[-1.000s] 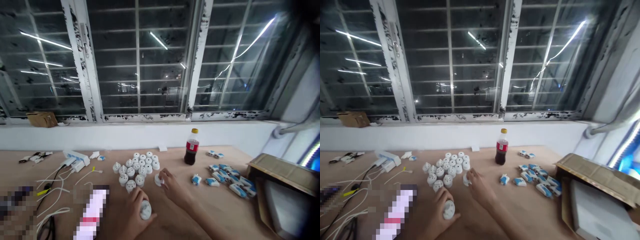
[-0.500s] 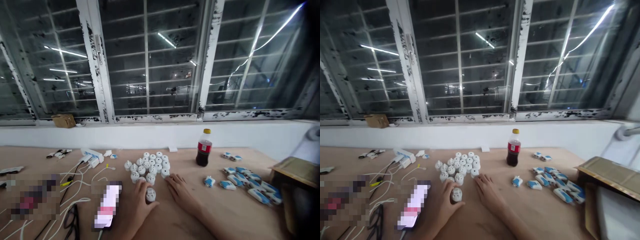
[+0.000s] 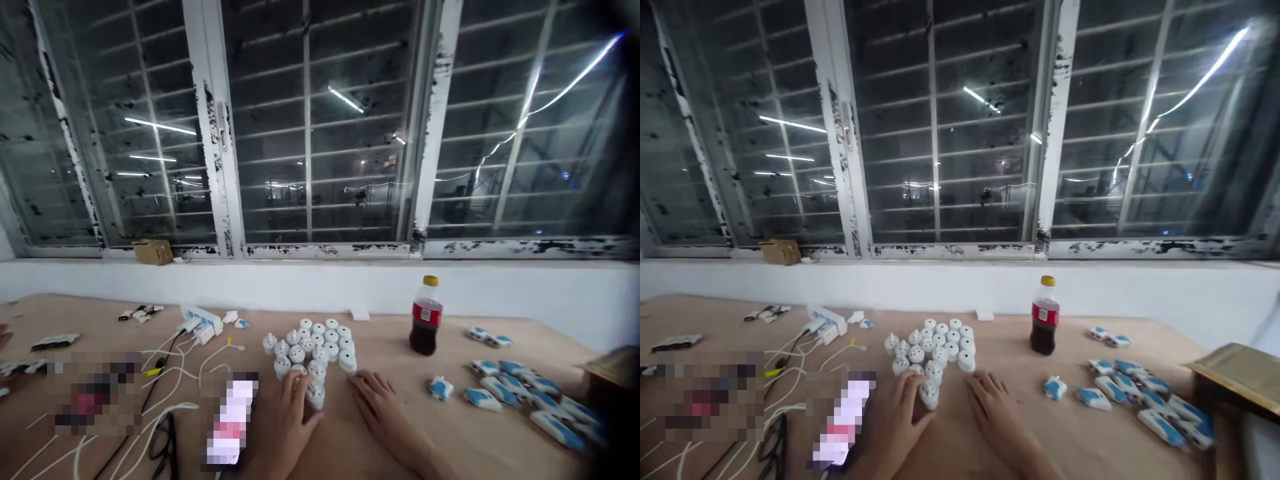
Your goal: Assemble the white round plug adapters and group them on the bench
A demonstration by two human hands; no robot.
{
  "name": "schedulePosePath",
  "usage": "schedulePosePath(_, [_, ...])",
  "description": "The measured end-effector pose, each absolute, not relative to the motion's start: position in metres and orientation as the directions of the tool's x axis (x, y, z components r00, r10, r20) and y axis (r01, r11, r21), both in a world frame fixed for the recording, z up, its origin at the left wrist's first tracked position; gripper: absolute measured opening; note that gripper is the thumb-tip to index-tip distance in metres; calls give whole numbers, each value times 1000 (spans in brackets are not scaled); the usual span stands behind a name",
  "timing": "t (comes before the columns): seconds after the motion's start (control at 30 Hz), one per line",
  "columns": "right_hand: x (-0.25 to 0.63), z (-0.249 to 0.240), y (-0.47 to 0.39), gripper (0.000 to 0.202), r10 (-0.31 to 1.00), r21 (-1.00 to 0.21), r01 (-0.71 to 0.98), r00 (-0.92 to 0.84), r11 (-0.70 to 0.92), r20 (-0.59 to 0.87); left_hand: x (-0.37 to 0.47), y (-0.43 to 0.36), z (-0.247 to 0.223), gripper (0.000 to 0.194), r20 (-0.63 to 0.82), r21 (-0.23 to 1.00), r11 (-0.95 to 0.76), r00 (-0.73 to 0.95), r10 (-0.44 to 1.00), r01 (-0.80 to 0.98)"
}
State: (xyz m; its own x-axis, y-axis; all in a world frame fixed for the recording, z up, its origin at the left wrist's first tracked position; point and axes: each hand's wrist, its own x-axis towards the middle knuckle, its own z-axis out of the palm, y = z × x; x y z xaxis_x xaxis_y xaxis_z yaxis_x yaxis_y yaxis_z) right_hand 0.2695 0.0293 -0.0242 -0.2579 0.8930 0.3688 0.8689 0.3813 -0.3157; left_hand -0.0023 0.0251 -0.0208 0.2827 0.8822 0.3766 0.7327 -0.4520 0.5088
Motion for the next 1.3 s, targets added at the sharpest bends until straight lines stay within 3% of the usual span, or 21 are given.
schedulePosePath(0.2, [296,-44,-29,49,918,-350,868,-249,353,309,-29,-5,-37,74,246,524,-585,547,800,620])
schedulePosePath(0.37, [297,-41,-67,58,942,-370,876,-231,310,243,-50,-21,-22,76,188,459,-701,712,677,546])
schedulePosePath(0.6, [288,-28,-75,66,936,-346,871,-300,348,186,-51,-33,1,76,131,478,-677,717,685,559])
schedulePosePath(0.87, [289,-26,-75,64,928,-316,878,-305,361,212,-52,-33,1,76,195,423,-711,709,677,562])
schedulePosePath(1.07, [281,-32,-66,49,924,-425,848,-176,317,339,-40,-31,-5,47,310,530,-584,500,808,615])
schedulePosePath(1.2, [261,-29,-31,41,879,-499,774,-150,390,453,-27,-18,-4,55,365,542,-452,286,886,709])
schedulePosePath(1.3, [251,-30,13,45,815,-451,767,-159,457,557,-17,-8,3,63,315,531,-321,169,934,784])
